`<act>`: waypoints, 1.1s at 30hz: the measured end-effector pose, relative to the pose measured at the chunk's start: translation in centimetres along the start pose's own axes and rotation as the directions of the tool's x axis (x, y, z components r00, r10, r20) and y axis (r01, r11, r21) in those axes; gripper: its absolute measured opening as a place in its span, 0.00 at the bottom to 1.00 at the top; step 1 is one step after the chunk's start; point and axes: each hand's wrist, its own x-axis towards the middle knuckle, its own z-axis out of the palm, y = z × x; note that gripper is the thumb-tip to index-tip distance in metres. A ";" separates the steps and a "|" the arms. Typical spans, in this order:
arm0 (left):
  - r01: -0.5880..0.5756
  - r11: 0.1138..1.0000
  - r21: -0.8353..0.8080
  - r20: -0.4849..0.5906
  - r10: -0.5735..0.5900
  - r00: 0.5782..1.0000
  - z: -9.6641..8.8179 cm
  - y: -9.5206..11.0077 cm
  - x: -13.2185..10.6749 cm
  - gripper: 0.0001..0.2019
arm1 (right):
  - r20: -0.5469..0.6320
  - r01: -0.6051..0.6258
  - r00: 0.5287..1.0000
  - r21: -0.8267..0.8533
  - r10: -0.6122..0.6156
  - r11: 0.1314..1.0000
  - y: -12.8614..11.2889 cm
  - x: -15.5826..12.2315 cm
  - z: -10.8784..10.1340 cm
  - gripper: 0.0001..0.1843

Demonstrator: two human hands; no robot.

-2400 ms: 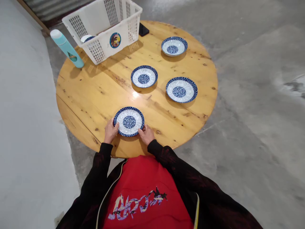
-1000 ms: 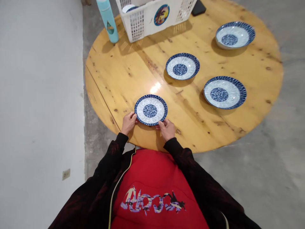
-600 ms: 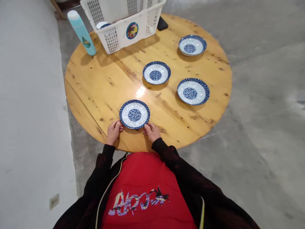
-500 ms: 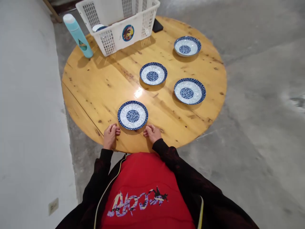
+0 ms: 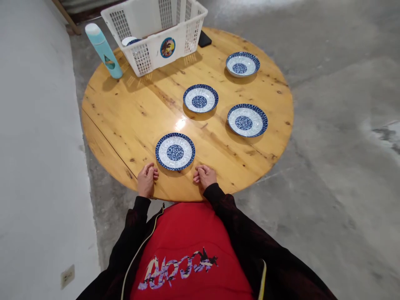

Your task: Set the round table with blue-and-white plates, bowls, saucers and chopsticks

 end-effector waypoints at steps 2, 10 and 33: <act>0.026 1.000 -0.016 0.008 -0.026 1.000 0.3 0.2 0.4 0.20 | -0.008 0.006 1.000 -0.006 -0.006 1.000 0.1 -0.1 0.1 0.20; -0.070 0.992 0.104 0.102 0.060 0.993 2.3 1.6 2.3 0.18 | -0.010 0.003 1.000 -0.024 -0.003 1.000 -0.2 -0.1 0.5 0.24; -0.003 0.992 0.129 0.010 0.001 1.000 2.7 3.7 1.8 0.16 | 0.108 -0.082 0.991 0.001 0.081 0.997 -1.7 -0.1 1.0 0.20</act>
